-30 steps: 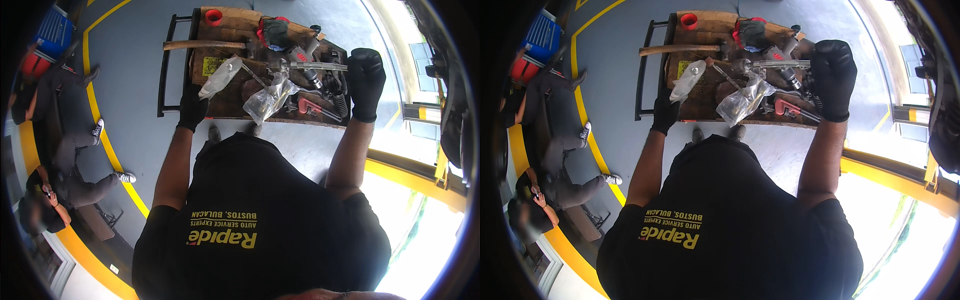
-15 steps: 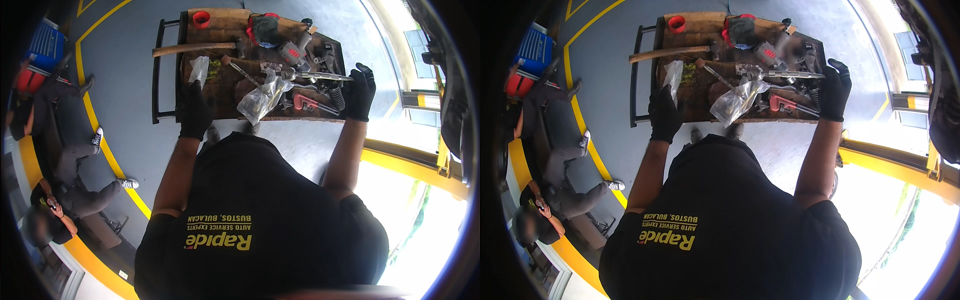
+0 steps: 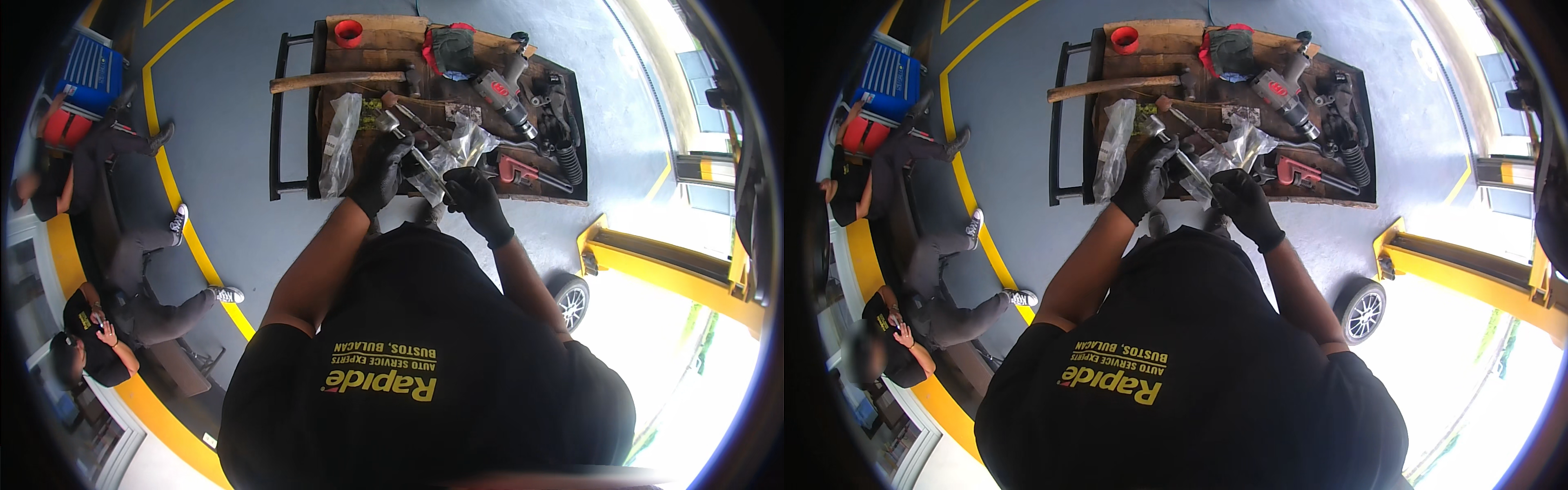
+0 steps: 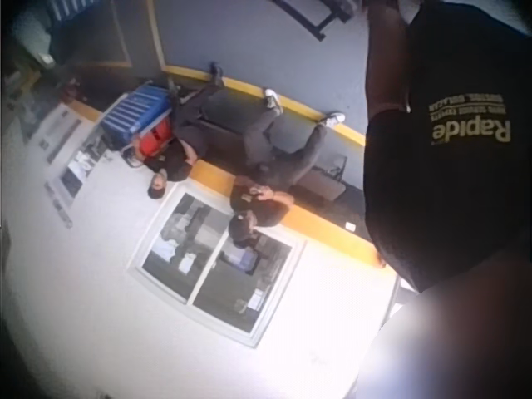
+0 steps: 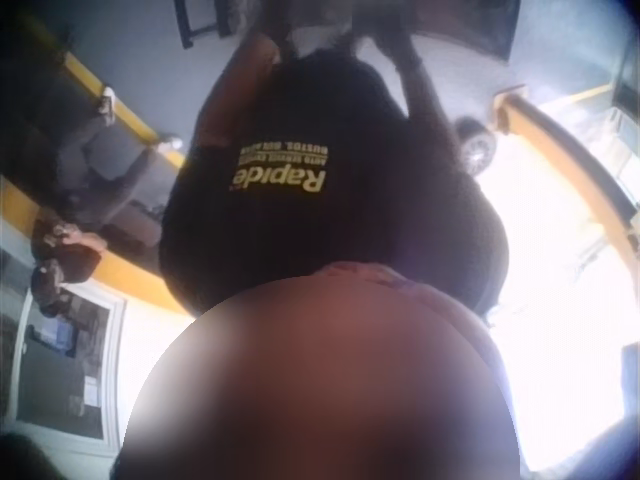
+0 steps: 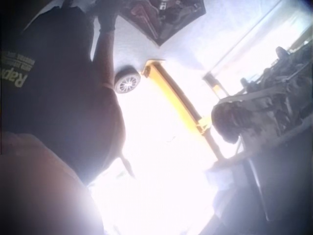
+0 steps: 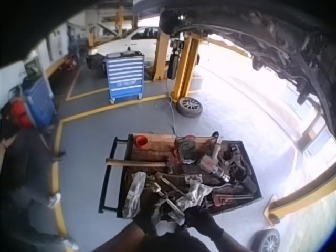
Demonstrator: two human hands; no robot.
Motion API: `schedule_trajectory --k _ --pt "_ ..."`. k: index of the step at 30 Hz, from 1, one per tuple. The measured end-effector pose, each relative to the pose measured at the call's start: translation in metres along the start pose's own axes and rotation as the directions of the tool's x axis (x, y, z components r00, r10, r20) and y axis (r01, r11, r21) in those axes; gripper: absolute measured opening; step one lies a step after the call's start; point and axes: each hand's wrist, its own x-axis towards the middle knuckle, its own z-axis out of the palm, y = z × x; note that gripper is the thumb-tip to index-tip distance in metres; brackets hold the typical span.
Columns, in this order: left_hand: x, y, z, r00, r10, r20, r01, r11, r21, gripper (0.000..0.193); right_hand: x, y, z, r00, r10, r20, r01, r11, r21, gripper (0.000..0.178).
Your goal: The person removes a worn suspension bushing from a vehicle's control arm using a hammer and pry bar, then installs a new bushing with a press tool. The person uses a hammer to tap the old bushing out, positions the new bushing, and applies pressure with a red press tool to seat it into the control arm.
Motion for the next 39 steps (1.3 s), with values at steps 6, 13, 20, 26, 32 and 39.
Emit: schedule_trajectory --k 6,13,20,26,32,39 --pt "-0.054 0.018 -0.039 0.979 0.098 -0.177 -0.073 0.988 0.139 0.014 0.057 0.009 -0.011 0.953 -0.296 0.064 0.258 0.684 -0.683 0.032" --pt "-0.100 0.044 -0.033 0.951 0.276 -0.137 -0.193 0.882 0.431 0.026 0.166 0.036 0.010 0.982 -0.160 0.097 0.165 0.496 -0.852 0.046" --pt "-0.126 0.071 -0.004 0.929 0.365 -0.058 -0.268 0.775 0.573 0.023 0.163 0.014 0.008 0.783 -0.462 0.416 0.581 0.303 -0.755 0.037" --pt "-0.139 0.094 0.029 0.937 0.350 0.010 -0.268 0.700 0.662 0.028 0.060 -0.070 0.031 0.938 -0.203 0.280 0.283 0.916 -0.285 0.021" --pt "-0.145 0.111 0.074 0.917 0.372 0.141 -0.368 0.658 0.657 0.032 0.010 -0.112 0.060 0.945 -0.250 0.211 0.288 0.942 -0.174 0.022" --pt "-0.154 0.124 0.096 0.875 0.420 0.241 -0.450 0.523 0.724 0.033 -0.004 -0.135 0.060 0.918 -0.324 0.229 0.362 0.921 -0.146 0.023"
